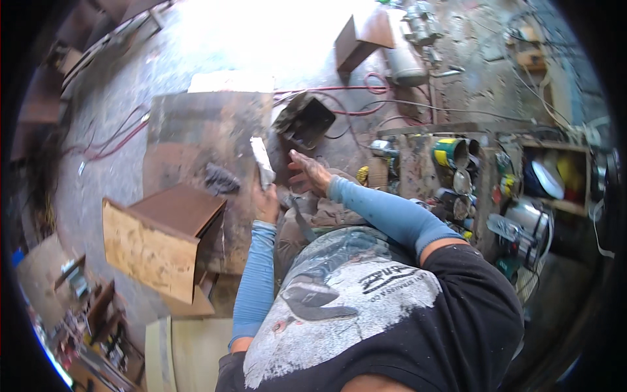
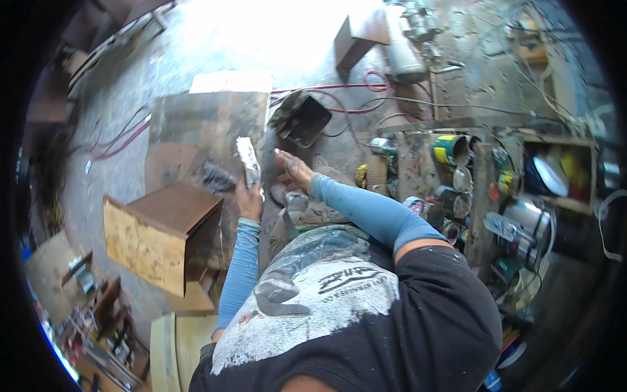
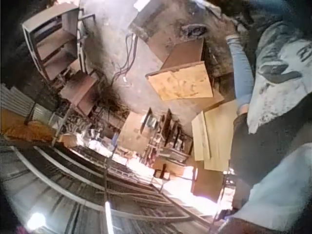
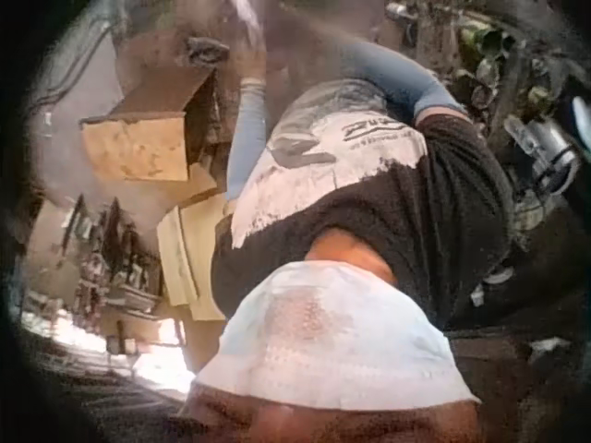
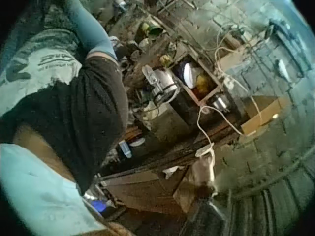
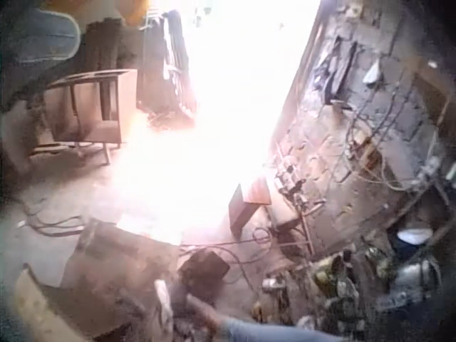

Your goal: The person sands a wooden drawer front and a separate wooden board using a sanding block. They work on the drawer's edges and surfaces, then move to a separate board, sanding it thoroughly before placing it aside.

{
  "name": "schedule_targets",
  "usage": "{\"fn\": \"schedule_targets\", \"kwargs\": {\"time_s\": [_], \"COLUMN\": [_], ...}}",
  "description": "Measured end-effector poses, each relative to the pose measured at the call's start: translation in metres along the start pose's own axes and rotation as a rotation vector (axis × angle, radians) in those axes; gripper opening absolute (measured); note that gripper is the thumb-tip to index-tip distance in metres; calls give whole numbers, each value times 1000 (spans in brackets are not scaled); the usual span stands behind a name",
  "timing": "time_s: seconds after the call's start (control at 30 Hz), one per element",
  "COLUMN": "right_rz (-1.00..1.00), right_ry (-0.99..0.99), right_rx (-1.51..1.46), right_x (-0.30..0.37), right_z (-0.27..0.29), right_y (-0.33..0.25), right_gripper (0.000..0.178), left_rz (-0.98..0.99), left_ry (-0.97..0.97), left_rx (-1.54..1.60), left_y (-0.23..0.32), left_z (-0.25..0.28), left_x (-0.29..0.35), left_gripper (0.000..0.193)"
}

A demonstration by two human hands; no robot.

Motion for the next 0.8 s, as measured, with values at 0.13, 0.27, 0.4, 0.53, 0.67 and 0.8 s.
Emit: {"fn": "schedule_targets", "kwargs": {"time_s": [0.13, 0.27, 0.4, 0.53, 0.67, 0.8], "right_rz": [398, 380, 135, 260, 625, 692], "right_ry": [-256, -121, -19, -195, -383, -366], "right_rx": [-451, -304, -97, 653, 1202, 1136], "right_x": [-28, -73, -87, -159, -192, -231], "right_z": [17, 64, 107, 153, 115, 40], "right_y": [-14, -16, -37, -19, -68, -104], "right_gripper": [48, 34, 33, 35, 33, 34], "left_rz": [-274, -233, -84, 426, 812, 1063], "left_ry": [-260, -502, -321, 345, 745, 812], "left_rx": [-483, -409, -28, -189, -409, -544], "left_y": [41, 43, 4, -195, -254, -215], "left_z": [-93, -108, -68, 46, 92, 80], "left_x": [18, -14, -59, -113, -105, -136], "left_gripper": [64, 41, 45, 37, 37, 39]}}
Point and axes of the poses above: each hand's wrist, its own x-axis away from the middle knuckle, its own z-axis out of the back of the hand, y = z × x, the point moved 6 cm from there along -x, towards the middle knuckle, and after that the axes turned 12 degrees about z, right-handed, at the moved point
